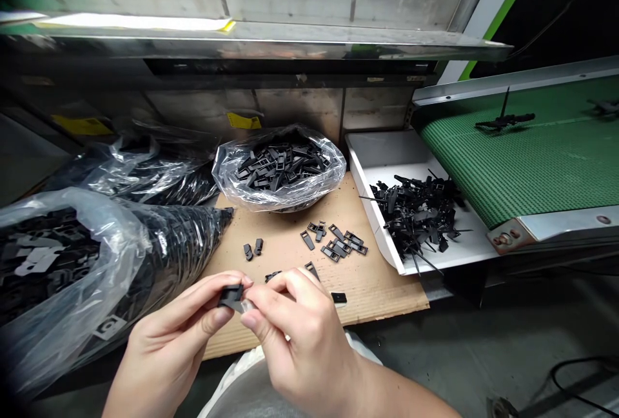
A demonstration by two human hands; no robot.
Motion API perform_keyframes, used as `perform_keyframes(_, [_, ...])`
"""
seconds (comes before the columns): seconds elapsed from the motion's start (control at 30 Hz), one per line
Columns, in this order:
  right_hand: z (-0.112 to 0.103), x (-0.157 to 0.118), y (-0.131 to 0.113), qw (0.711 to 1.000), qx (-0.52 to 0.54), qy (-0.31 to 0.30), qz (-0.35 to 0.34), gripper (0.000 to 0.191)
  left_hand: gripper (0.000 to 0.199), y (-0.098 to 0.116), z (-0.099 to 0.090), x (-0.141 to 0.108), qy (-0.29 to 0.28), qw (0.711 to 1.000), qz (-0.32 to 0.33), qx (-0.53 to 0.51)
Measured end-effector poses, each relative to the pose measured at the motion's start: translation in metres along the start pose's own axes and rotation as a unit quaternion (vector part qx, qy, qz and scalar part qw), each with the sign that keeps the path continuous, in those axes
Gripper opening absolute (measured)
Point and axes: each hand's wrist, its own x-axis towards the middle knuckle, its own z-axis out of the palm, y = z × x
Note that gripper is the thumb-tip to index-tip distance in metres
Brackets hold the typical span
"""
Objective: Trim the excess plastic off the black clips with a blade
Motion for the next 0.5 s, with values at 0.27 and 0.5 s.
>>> perform_keyframes(0.27, [0.0028,-0.0011,0.0015,1.0,0.004,-0.003,0.016,0.021,0.023,-0.0007,0.0016,-0.0029,-0.006,1.0,0.004,0.009])
perform_keyframes(0.5, [0.0042,-0.0015,0.0012,0.998,0.034,-0.009,0.042,0.026,0.03,0.0029,0.0033,-0.0046,-0.017,0.995,0.056,0.076])
